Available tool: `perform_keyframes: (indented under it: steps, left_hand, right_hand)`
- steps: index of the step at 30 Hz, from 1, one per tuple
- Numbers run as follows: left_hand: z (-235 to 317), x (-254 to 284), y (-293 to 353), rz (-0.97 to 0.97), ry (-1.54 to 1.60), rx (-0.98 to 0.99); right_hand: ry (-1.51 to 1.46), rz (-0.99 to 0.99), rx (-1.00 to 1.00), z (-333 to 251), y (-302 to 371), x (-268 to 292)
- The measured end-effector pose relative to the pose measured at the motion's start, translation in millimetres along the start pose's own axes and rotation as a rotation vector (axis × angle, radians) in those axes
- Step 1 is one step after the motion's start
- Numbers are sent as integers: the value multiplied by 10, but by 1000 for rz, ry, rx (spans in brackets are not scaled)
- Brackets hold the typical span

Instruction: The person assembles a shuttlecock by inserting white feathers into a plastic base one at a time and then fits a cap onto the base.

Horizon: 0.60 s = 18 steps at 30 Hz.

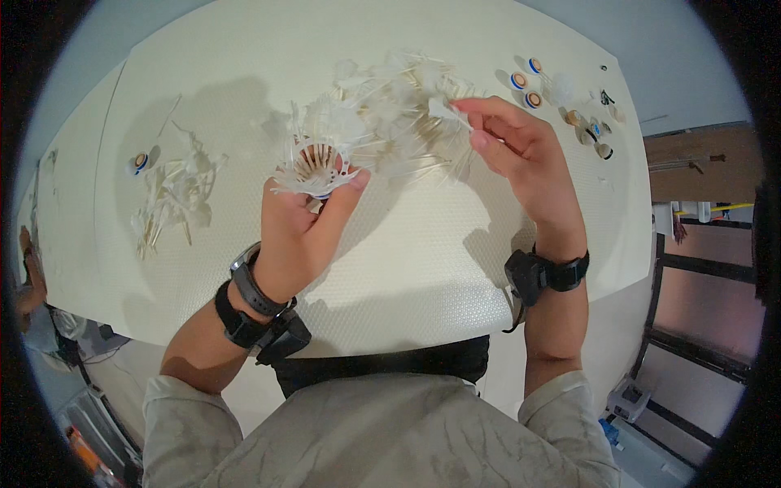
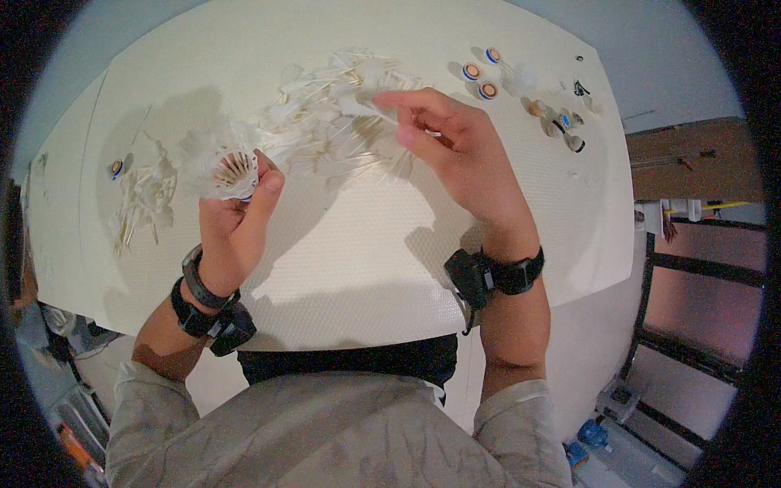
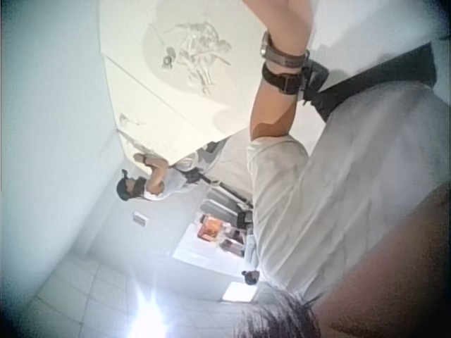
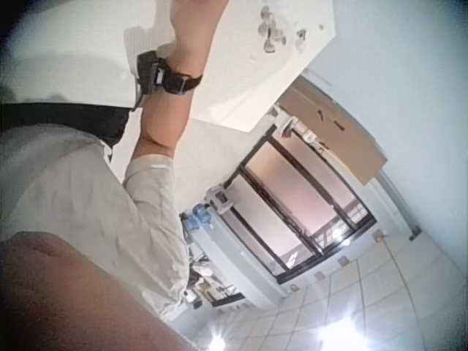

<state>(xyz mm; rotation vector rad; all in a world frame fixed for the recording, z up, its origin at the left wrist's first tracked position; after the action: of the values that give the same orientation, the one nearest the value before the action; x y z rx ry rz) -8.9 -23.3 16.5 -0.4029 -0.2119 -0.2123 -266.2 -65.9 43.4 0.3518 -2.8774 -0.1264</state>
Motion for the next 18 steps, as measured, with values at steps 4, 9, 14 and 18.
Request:
perform_keyframes:
  steps: [4, 9, 14, 18]
  left_hand:
    - [-44, -7, 15, 61, -14, -14]
    - [-12, -20, 7, 80, 95, -36]
    - [7, -74, 0, 256, 560, 127]
    - [20, -50, 8, 104, 564, 181]
  right_hand:
    - [-85, 16, -93, 42, -19, -64]
    - [-148, 45, -153, 45, -26, -51]
    - [-200, 25, -180, 46, 20, -133]
    - [-297, -72, -181, 27, 59, -352]
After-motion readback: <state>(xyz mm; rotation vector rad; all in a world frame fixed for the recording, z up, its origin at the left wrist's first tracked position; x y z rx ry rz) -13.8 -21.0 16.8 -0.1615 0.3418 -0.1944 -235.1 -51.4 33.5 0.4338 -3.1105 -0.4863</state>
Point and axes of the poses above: each hand's wrist, its own y-axis away from the middle knuckle, its own x-axis out of the back of the hand, z = x × y, the point moved 3 cm from there along -y, towards the middle knuckle, and after that the axes turned 12 degrees about -x, right-handed, at the moved point
